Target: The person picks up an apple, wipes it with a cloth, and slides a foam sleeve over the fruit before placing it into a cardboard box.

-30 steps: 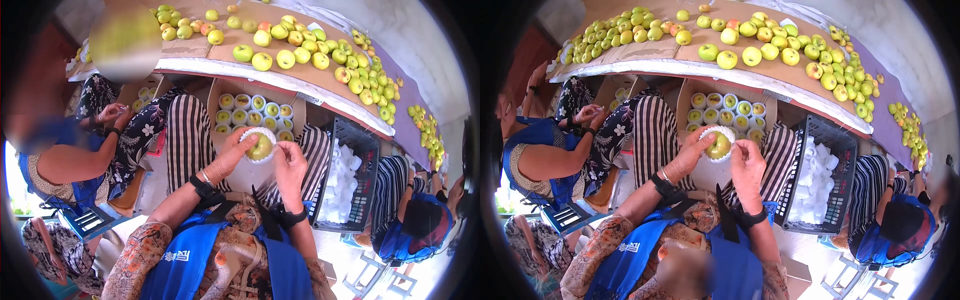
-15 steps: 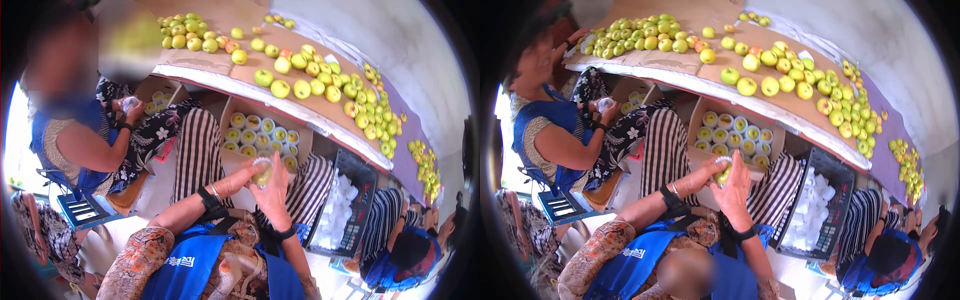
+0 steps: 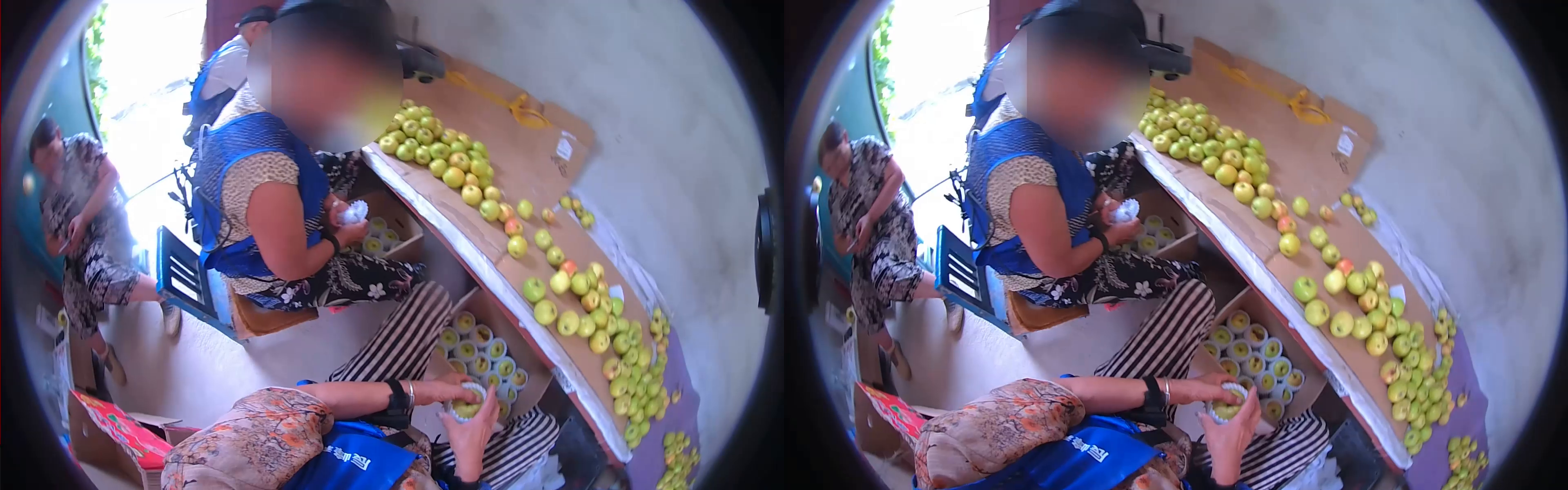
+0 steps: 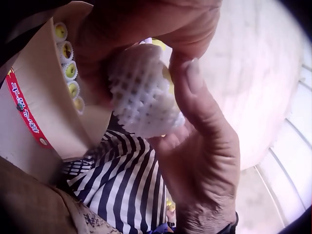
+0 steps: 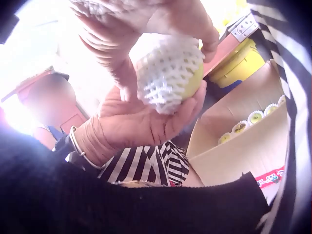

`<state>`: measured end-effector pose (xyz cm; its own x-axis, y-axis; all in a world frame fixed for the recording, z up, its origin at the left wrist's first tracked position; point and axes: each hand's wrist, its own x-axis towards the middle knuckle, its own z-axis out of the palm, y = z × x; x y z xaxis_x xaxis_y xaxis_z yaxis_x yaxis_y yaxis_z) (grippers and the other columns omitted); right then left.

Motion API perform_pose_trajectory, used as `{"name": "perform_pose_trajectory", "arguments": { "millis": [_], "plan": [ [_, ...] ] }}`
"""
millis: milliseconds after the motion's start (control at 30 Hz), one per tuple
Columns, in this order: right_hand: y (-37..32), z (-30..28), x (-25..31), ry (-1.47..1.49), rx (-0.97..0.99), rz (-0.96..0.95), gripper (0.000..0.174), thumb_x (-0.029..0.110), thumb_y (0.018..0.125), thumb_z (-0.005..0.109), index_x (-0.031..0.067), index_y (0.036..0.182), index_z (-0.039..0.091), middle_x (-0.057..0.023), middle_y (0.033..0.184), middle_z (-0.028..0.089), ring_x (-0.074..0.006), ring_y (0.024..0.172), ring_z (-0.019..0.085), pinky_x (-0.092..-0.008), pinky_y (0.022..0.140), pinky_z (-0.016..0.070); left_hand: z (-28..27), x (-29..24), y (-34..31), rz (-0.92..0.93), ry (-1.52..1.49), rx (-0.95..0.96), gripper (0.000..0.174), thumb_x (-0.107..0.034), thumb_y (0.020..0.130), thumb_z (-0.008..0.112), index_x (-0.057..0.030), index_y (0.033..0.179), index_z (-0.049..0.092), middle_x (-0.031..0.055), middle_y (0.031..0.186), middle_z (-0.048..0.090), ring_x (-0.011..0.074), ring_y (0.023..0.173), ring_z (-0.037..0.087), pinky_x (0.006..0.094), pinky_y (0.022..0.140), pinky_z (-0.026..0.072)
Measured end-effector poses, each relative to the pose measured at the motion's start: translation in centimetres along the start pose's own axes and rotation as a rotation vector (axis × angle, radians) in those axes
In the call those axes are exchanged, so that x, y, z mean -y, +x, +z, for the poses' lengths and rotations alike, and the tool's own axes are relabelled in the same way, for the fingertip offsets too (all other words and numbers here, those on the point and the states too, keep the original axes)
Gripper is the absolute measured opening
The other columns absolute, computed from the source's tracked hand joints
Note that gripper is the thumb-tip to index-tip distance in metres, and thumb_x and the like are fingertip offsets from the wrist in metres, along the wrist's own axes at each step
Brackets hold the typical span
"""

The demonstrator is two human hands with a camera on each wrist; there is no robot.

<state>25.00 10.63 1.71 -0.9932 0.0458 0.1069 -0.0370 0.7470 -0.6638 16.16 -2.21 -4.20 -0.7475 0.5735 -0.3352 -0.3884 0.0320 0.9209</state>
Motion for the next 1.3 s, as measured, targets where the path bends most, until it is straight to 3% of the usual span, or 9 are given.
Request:
{"name": "perform_pose_trajectory", "arguments": {
  "millis": [200,767,967,1033,1067,1100,1167,1200,1300],
  "plan": [
    [-0.6,-0.4,2.0,-0.363,-0.003,-0.078,0.115,0.020,0.052,0.091,0.0009,0.147,0.028,-0.0239,0.143,0.039,-0.0424,0.132,0.038,-0.0502,0.108,0.0350,0.1,1.7,0.8,0.049,0.193,-0.065,0.078,-0.036,0.071,0.077,0.0046,0.133,0.050,0.0193,0.125,0.059,0.0256,0.116,0.057,0.0313,0.098,0.0450],
    [-0.7,0.4,1.5,-0.245,0.197,0.042,0.108,0.022,0.055,0.092,0.0029,0.143,0.032,-0.0234,0.140,0.038,-0.0410,0.131,0.039,-0.0470,0.108,0.0381,0.7,3.3,0.8,0.111,0.254,-0.073,0.082,-0.041,0.070,0.073,0.0085,0.131,0.049,0.0235,0.124,0.059,0.0312,0.114,0.058,0.0342,0.095,0.0466],
    [0.1,1.1,-0.6,-0.180,0.160,-0.020,0.095,0.021,0.054,0.089,0.0016,0.134,0.041,-0.0218,0.127,0.049,-0.0398,0.121,0.047,-0.0451,0.102,0.0426,0.7,4.2,1.1,0.183,0.196,-0.025,0.072,-0.042,0.078,0.069,0.0068,0.128,0.052,0.0195,0.121,0.061,0.0267,0.111,0.058,0.0340,0.093,0.0473],
    [-0.1,0.9,-1.1,-0.149,0.115,-0.035,0.091,0.019,0.054,0.088,0.0012,0.131,0.044,-0.0208,0.122,0.052,-0.0394,0.117,0.050,-0.0437,0.100,0.0441,0.4,8.8,5.1,0.283,0.134,-0.013,0.062,-0.044,0.083,0.065,0.0023,0.123,0.057,0.0168,0.121,0.061,0.0244,0.109,0.058,0.0350,0.092,0.0468],
    [0.0,0.6,-0.6,-0.136,0.104,-0.038,0.088,0.018,0.056,0.087,0.0014,0.131,0.044,-0.0204,0.122,0.053,-0.0394,0.116,0.051,-0.0434,0.099,0.0444,0.3,1.9,-0.9,0.237,0.157,0.043,0.051,-0.042,0.089,0.061,-0.0019,0.120,0.061,0.0138,0.123,0.060,0.0252,0.110,0.056,0.0369,0.094,0.0450],
    [0.0,0.2,0.3,-0.135,0.132,-0.002,0.084,0.015,0.059,0.085,0.0014,0.131,0.044,-0.0208,0.122,0.053,-0.0400,0.117,0.050,-0.0433,0.100,0.0440,-0.2,4.0,1.9,0.350,0.185,0.196,0.035,-0.031,0.095,0.055,-0.0044,0.117,0.063,0.0107,0.126,0.059,0.0252,0.112,0.055,0.0390,0.095,0.0446],
    [-0.4,0.2,0.1,-0.163,0.156,0.017,0.080,0.020,0.064,0.084,0.0041,0.131,0.044,-0.0213,0.125,0.052,-0.0407,0.121,0.049,-0.0451,0.101,0.0433,-0.3,2.7,-0.6,0.236,-0.011,0.217,0.056,-0.034,0.093,0.061,-0.0021,0.138,0.047,0.0127,0.139,0.048,0.0203,0.133,0.039,0.0339,0.113,0.0283],
    [-0.6,0.1,0.2,-0.155,0.180,0.057,0.084,0.021,0.064,0.084,0.0037,0.134,0.042,-0.0225,0.126,0.051,-0.0417,0.121,0.048,-0.0457,0.101,0.0431,0.6,1.8,-1.6,0.088,0.016,0.090,0.054,-0.032,0.092,0.060,-0.0022,0.137,0.049,0.0129,0.139,0.047,0.0223,0.132,0.041,0.0355,0.112,0.0310],
    [-1.1,0.7,-1.4,-0.105,0.156,0.065,0.086,0.018,0.063,0.081,0.0028,0.137,0.039,-0.0257,0.128,0.049,-0.0436,0.120,0.049,-0.0460,0.102,0.0434,0.9,1.0,-1.8,-0.104,0.077,0.149,0.065,-0.041,0.091,0.056,-0.0028,0.141,0.042,0.0137,0.139,0.047,0.0267,0.131,0.044,0.0391,0.107,0.0370]
  ]
}}
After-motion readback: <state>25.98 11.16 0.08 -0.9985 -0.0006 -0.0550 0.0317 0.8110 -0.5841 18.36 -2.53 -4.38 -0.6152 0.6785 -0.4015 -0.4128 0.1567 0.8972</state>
